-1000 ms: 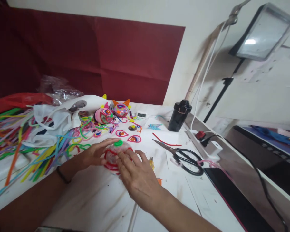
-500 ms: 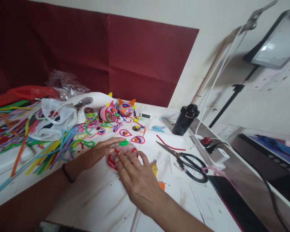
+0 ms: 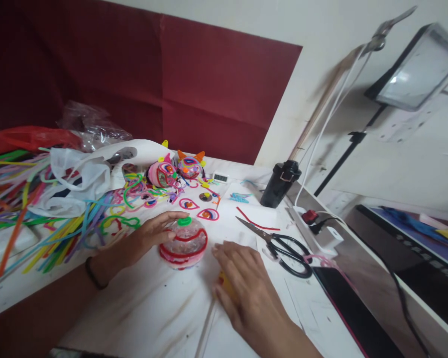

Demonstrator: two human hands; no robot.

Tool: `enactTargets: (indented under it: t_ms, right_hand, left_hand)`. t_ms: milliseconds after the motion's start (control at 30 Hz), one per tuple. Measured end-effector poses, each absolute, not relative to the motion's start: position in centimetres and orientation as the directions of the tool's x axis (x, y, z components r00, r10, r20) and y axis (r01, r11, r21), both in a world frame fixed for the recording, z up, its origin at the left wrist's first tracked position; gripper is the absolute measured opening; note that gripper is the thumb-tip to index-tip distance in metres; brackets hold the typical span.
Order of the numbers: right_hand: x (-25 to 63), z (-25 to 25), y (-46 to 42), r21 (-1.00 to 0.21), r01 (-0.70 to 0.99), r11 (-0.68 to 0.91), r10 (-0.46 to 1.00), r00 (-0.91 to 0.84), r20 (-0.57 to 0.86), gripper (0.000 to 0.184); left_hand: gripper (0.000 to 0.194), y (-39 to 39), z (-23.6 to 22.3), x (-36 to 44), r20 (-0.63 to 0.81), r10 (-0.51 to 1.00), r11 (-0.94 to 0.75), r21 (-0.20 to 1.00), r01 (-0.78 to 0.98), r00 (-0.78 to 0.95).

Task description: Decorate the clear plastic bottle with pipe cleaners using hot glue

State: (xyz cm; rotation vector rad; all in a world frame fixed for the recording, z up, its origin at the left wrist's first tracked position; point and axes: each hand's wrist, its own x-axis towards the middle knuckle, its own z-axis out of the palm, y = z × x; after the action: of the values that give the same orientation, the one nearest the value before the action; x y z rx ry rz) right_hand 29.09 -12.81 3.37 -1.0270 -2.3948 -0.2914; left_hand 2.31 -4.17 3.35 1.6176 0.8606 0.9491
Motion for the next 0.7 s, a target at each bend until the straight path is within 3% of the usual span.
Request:
enactTargets:
  t_ms: [200, 333, 433, 533, 700]
  right_hand:
    - [32.8, 0.7, -15.2, 0.04, 0.801, 0.597, 0.706, -0.548, 0.448, 0.053]
    - [33.6, -0.9, -16.0, 0.02, 0.827, 0.561, 0.754, -0.521, 0.399, 0.056]
    - [33.7, -1.9, -15.9, -0.005, 0.84, 0.542, 0.78, -0.5, 0.377, 0.058]
    - [33.2, -2.4, -15.4, -0.032, 0.86, 0.51, 0.805, -0.464, 0.369, 0.053]
    - [32.3, -2.0, -14.5, -0.02, 0.843, 0.538, 0.779, -0.488, 0.394, 0.044]
  left_hand:
    - [0.041, -3.7, 2.8, 2.5, 0.203, 0.885, -0.26, 0.962, 0.082, 0.419]
    - [0.028, -3.3, 2.0, 2.2, 0.25, 0.884, -0.271, 0.963, -0.001, 0.396]
    - [0.015, -3.2, 2.1, 1.9, 0.241, 0.87, -0.288, 0.956, 0.046, 0.43]
    - [0.008, -3.4, 2.6, 1.7, 0.229, 0.856, -0.324, 0.936, 0.136, 0.463]
    - [0.009, -3.4, 2.9, 1.8, 0.241, 0.846, -0.341, 0.93, 0.135, 0.475]
